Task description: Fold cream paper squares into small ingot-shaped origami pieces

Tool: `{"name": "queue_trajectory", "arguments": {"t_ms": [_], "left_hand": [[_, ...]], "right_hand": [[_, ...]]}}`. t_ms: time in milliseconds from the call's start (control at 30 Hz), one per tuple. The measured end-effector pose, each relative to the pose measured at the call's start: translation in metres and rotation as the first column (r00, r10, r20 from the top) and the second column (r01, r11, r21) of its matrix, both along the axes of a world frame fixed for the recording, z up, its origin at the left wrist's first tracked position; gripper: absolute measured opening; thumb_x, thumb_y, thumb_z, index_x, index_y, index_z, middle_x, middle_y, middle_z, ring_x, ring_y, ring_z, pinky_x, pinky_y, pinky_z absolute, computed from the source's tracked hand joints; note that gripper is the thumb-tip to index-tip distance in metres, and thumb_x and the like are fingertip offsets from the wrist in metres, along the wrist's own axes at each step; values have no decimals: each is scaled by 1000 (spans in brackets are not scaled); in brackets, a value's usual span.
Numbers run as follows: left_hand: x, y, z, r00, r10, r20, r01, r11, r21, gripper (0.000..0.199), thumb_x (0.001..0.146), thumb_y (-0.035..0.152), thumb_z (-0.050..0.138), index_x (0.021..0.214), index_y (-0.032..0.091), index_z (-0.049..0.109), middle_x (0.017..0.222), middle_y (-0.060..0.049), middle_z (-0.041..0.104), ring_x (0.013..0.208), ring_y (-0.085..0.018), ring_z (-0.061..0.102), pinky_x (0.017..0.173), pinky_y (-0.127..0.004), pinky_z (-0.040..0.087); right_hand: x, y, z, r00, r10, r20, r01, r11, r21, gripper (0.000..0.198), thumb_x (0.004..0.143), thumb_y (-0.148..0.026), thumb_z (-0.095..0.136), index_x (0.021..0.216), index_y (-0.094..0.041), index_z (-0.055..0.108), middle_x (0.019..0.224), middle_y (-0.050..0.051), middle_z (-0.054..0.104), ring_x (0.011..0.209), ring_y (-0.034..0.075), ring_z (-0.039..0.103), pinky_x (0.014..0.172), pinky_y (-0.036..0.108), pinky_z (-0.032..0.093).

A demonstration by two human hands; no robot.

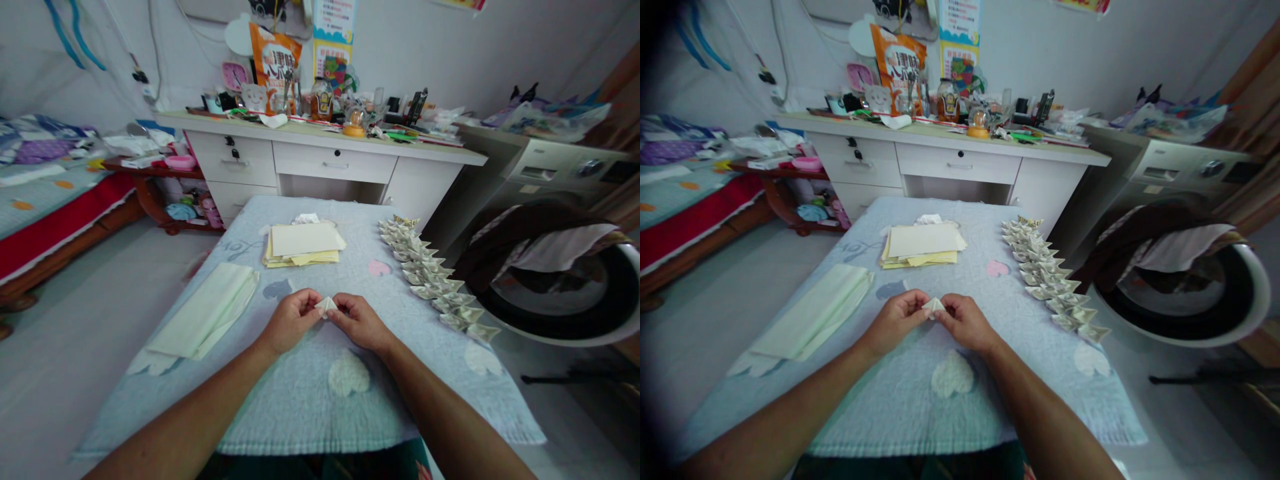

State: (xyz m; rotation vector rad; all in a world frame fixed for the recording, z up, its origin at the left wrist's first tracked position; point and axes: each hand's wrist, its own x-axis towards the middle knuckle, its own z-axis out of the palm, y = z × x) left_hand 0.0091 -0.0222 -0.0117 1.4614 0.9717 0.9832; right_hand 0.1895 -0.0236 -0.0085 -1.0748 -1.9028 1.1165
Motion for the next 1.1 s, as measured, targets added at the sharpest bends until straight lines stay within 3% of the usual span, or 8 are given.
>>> {"name": "queue_trajectory", "arguments": {"t_ms": [133, 333, 633, 833, 1100], "left_hand": [[2, 0, -3, 1000, -5, 23, 5, 1000, 10, 17, 79, 27, 63, 88, 14, 58, 76, 0, 59, 71, -11, 55, 67, -22, 44], [1, 0, -3, 1000, -13, -14, 12, 1000, -28, 16, 78, 28, 63, 80, 14, 55, 67, 2, 56, 63, -10, 53, 60, -21, 42], [3, -2, -2, 1000, 18, -17, -19, 999, -43, 15, 76, 26, 62, 83, 16, 52, 70, 2, 59, 65, -12, 58, 62, -23, 46], [3, -3, 1, 980, 43, -193, -18, 991, 132, 8, 84, 26, 52, 85, 18, 54, 71, 2, 59, 68, -13, 57, 65, -22, 44], [4, -2, 2, 966, 50, -254, -7, 985, 170, 10, 83, 22, 49, 84, 19, 59, 72, 2, 62, 68, -13, 58, 66, -22, 42]], "right_hand": [[1, 0, -2, 1000, 22, 22, -23, 999, 25, 29, 88, -41, 54, 74, -15, 59, 65, -2, 52, 61, 11, 44, 59, 22, 36], [-1, -1, -2, 997, 34, 65, -38, 998, 59, 29, 87, -42, 57, 76, -15, 62, 67, -1, 56, 63, 11, 48, 61, 22, 37], [-3, -2, -4, 996, -30, -86, 34, 998, 47, 18, 86, -34, 60, 89, -20, 49, 74, -3, 55, 66, 11, 51, 64, 21, 41], [-3, 0, -2, 999, -45, 17, 43, 995, 92, 4, 85, -19, 51, 82, -19, 51, 73, -2, 56, 68, 11, 52, 67, 22, 41], [3, -1, 1, 996, -6, 90, -8, 987, 158, 25, 68, -3, 50, 87, -20, 52, 77, -3, 56, 72, 13, 52, 69, 23, 41]]}}
